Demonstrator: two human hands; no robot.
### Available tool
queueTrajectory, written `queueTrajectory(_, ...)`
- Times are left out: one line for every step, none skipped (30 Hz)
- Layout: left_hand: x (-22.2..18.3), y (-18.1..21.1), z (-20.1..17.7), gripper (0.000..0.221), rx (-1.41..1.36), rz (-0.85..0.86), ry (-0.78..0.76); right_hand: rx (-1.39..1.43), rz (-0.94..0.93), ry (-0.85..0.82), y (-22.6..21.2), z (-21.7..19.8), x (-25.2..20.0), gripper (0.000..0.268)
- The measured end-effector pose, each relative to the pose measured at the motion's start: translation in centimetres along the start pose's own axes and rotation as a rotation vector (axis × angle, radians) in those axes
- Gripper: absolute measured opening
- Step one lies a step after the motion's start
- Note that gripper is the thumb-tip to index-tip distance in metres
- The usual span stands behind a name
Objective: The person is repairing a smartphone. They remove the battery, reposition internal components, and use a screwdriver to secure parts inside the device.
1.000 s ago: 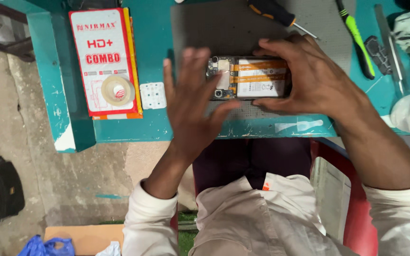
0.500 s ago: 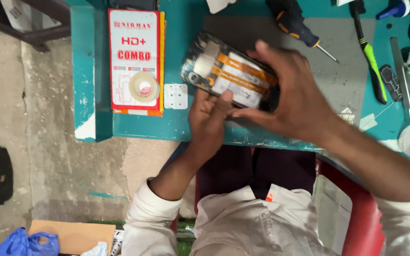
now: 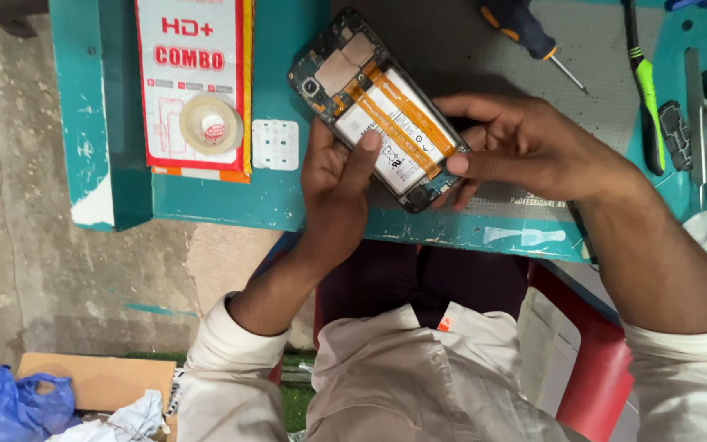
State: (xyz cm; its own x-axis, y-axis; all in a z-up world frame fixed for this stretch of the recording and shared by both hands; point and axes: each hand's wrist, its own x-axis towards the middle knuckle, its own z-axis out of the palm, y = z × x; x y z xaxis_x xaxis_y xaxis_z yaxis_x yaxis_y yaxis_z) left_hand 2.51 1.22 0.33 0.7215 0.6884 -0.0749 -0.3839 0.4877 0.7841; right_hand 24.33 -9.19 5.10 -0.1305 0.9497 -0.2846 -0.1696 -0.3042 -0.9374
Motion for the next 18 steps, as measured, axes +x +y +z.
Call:
queueTrajectory(0.0, 0.0, 0.0, 0.043, 0.038, 0.014, -0.015, -0.001, -0.002, -0.014, -0.1, 0.1, 0.0, 0.06)
queueTrajectory(0.0, 0.1, 0.0, 0.045, 0.077, 0.029, -0.032, -0.013, 0.0, -0.017, -0.1, 0.2, -0.1, 0.062)
queueTrajectory(0.0, 0.2, 0.2, 0.048, 0.095, 0.025, -0.034, -0.024, 0.002, -0.02, -0.2, 0.2, -0.1, 0.063)
queueTrajectory(0.0, 0.3, 0.3, 0.052, 0.112, 0.018, -0.038, -0.034, 0.003, -0.02, -0.1, 0.2, -0.1, 0.065)
queueTrajectory(0.0, 0.4, 0.5, 0.056, 0.129, 0.011, -0.043, -0.032, -0.008, -0.036, -0.1, 0.3, -0.1, 0.065)
queueTrajectory(0.1, 0.5, 0.6, 0.059, 0.133, 0.002, -0.05, -0.031, -0.019, -0.05, 0.0, 0.2, 0.0, 0.065)
queueTrajectory(0.2, 0.7, 0.6, 0.061, 0.136, -0.006, -0.057, -0.029, -0.031, -0.064, 0.1, 0.2, 0.0, 0.065)
queueTrajectory(0.3, 0.7, 0.7, 0.063, 0.139, -0.012, -0.062, -0.035, -0.029, -0.06, 0.2, 0.2, 0.0, 0.065)
queueTrajectory(0.3, 0.8, 0.7, 0.065, 0.135, -0.018, -0.072, -0.04, -0.027, -0.056, 0.3, 0.3, 0.1, 0.065)
queueTrajectory(0.3, 0.8, 0.6, 0.066, 0.13, -0.021, -0.079, -0.047, -0.025, -0.055, 0.3, 0.3, 0.2, 0.065)
queueTrajectory(0.3, 0.8, 0.6, 0.068, 0.126, -0.024, -0.086, -0.059, -0.029, -0.043, 0.3, 0.3, 0.2, 0.066)
queueTrajectory(0.3, 0.7, 0.5, 0.07, 0.123, -0.011, -0.103, -0.071, -0.034, -0.031, 0.3, 0.2, 0.3, 0.066)
queueTrajectory(0.3, 0.6, 0.4, 0.071, 0.121, 0.003, -0.119, -0.083, -0.039, -0.019, 0.3, 0.2, 0.4, 0.067)
queueTrajectory(0.3, 0.5, 0.4, 0.073, 0.119, 0.016, -0.138, -0.055, -0.047, -0.006, 0.3, 0.2, 0.5, 0.067)
queueTrajectory(0.2, 0.3, 0.3, 0.075, 0.129, 0.028, -0.151, -0.027, -0.056, 0.007, 0.4, 0.3, 0.5, 0.067)
queueTrajectory(0.2, 0.2, 0.3, 0.077, 0.139, 0.04, -0.168, 0.0, -0.067, 0.023, 0.5, 0.3, 0.6, 0.068)
queueTrajectory(0.3, 0.1, 0.2, 0.079, 0.149, 0.048, -0.173, 0.023, -0.071, 0.031, 0.7, 0.3, 0.8, 0.068)
queueTrajectory(0.3, 0.0, 0.1, 0.082, 0.161, 0.054, -0.179, 0.047, -0.075, 0.038, 0.9, 0.5, 0.9, 0.068)
